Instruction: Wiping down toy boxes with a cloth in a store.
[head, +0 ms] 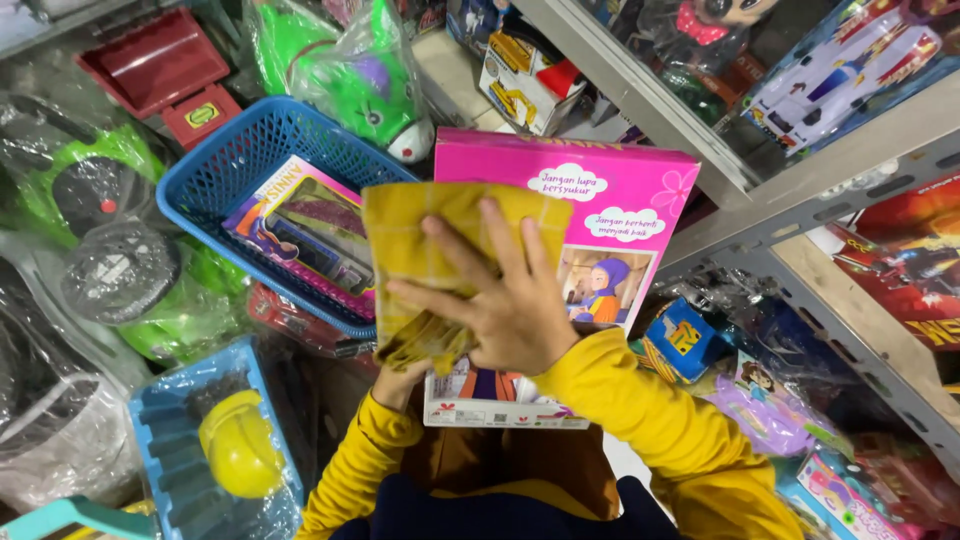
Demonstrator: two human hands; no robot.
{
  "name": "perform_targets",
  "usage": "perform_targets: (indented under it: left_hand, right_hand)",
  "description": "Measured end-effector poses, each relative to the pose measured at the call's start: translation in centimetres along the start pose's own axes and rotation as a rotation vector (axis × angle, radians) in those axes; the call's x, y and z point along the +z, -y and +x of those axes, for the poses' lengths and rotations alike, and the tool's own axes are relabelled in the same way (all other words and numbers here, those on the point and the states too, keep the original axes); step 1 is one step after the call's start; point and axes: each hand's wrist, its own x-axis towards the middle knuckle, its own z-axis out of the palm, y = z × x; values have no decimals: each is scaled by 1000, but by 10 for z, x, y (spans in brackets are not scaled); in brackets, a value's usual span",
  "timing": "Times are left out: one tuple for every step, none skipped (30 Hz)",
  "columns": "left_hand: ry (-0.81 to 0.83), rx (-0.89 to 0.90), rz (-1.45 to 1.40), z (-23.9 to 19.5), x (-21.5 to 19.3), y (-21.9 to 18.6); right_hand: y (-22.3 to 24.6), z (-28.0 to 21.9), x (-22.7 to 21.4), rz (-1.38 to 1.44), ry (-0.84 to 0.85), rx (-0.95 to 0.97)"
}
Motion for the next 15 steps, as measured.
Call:
perform_targets:
  left_hand:
    - [5,0,3,2,17,-20]
    - [-27,32,134,5,35,-40]
    - [-61,64,261,6,54,-57]
    - [-59,65,259,9,75,-75]
    - [-3,186,223,13,95,-94]
    - [52,306,184,18,115,-113]
    - [54,306,185,19,110,-107]
    - [-109,85,-147,19,104,-101]
    - [-272,-137,-480,22,99,-95]
    - [-269,-137,-479,24,96,-96]
    - [-98,141,-147,22,94,-97]
    - [72,415,190,21,92,-97]
    - [67,410,185,19,96,-102]
    - [37,326,177,17,101,-107]
    - [10,249,173,19,106,-113]
  right_hand:
    - [-9,0,-1,-3,-4,3]
    - [-18,0,-1,21,-113,172]
    - [-27,-2,-2,45,-220,337]
    - [-22,-6,3,42,-220,338]
    - [-18,-9,9,37,-221,350]
    - [-14,-11,14,33,-223,363]
    - [-2,-22,17,32,-225,365]
    - [9,-34,21,28,-132,207]
    - [20,-45,25,22,-39,47]
    - [5,-48,24,19,-40,48]
    - [-7,-53,22,31,-61,268]
    - [-20,-59,20,41,-82,488]
    - [-22,-60,13,43,-74,490]
    - [-24,-61,5,2,-174,550]
    - [-30,-60,-2,-41,-282,607]
